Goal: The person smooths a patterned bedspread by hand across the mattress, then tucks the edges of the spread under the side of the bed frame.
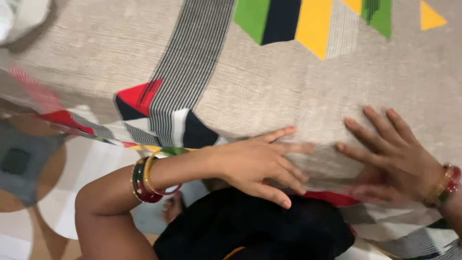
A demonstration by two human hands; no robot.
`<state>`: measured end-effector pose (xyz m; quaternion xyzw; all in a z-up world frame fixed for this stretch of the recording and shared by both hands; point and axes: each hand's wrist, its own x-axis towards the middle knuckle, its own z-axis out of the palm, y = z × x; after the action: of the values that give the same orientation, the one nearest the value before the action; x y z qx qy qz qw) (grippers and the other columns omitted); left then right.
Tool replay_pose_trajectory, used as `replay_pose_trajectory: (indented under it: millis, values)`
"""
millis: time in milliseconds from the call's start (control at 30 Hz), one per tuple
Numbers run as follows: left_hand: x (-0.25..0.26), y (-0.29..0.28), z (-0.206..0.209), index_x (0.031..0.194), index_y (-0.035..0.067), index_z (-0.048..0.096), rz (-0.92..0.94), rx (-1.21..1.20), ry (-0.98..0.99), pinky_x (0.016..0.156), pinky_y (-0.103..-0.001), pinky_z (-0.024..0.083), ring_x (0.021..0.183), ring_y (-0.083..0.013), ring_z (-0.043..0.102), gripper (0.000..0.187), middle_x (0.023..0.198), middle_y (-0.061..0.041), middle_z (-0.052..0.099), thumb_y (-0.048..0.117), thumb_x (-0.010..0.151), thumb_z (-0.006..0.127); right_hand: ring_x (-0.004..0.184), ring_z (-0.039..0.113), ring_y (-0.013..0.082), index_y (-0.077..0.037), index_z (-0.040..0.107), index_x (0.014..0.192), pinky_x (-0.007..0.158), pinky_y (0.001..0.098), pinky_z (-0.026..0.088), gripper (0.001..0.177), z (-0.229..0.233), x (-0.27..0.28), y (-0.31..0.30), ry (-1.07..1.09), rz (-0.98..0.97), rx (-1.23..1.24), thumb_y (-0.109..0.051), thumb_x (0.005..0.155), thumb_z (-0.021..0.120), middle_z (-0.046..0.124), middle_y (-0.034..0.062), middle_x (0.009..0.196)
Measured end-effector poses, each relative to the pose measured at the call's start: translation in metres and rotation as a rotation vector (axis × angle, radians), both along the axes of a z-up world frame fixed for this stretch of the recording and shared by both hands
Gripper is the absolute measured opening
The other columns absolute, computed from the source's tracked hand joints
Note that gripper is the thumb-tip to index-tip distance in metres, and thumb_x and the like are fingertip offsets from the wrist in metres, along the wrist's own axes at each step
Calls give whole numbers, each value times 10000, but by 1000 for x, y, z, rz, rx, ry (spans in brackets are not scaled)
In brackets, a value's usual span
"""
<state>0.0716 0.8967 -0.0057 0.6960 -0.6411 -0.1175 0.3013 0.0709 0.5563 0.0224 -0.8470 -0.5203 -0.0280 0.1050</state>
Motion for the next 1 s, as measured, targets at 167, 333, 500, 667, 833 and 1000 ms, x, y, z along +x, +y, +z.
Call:
replay_pose_trajectory:
  millis: [167,333,500,667,833,1000]
  values:
    - [49,100,23,1338,201,692,110,-147,438,1292,-452,383,1541,-261,482,418,1522,-39,624,477,1058,553,1600,142,311,-300,404,1533,1268,570,37,770,15,-52,71,94,-60,89,-698,888,534,252,-67,1697]
    - [152,150,16,1486,243,575,489,-31,-232,1243,-565,185,1525,-349,305,535,1601,-108,451,544,1045,536,1528,207,361,-205,384,1519,1225,579,128,813,17,5,137,117,-105,85,-651,857,537,248,139,1648]
    - [185,187,-15,1527,298,505,582,115,-295,1226,-595,120,1534,-370,239,615,1646,-113,320,631,1010,481,1567,226,393,-195,363,1607,1250,602,195,753,1,117,207,-28,-356,-53,-643,1004,416,266,193,1691]
    - [167,205,-29,1554,307,487,493,67,-332,1219,-619,142,1518,-415,255,622,1656,-133,327,637,1029,444,1560,200,368,-246,356,1626,1230,622,95,702,-34,156,256,7,-496,-132,-628,1037,330,255,162,1691]
    - [162,205,-24,1526,347,517,463,51,-353,1207,-651,133,1509,-446,251,553,1648,-126,334,604,1039,470,1572,174,385,-246,378,1613,1245,605,84,681,-28,123,255,24,-421,-138,-607,1041,301,263,150,1703]
    - [157,206,-18,1490,395,567,400,22,-310,1209,-671,129,1518,-452,247,474,1658,-96,359,527,1039,500,1574,160,388,-226,367,1605,1257,598,73,692,-17,97,255,57,-382,-118,-614,1038,278,251,155,1701]
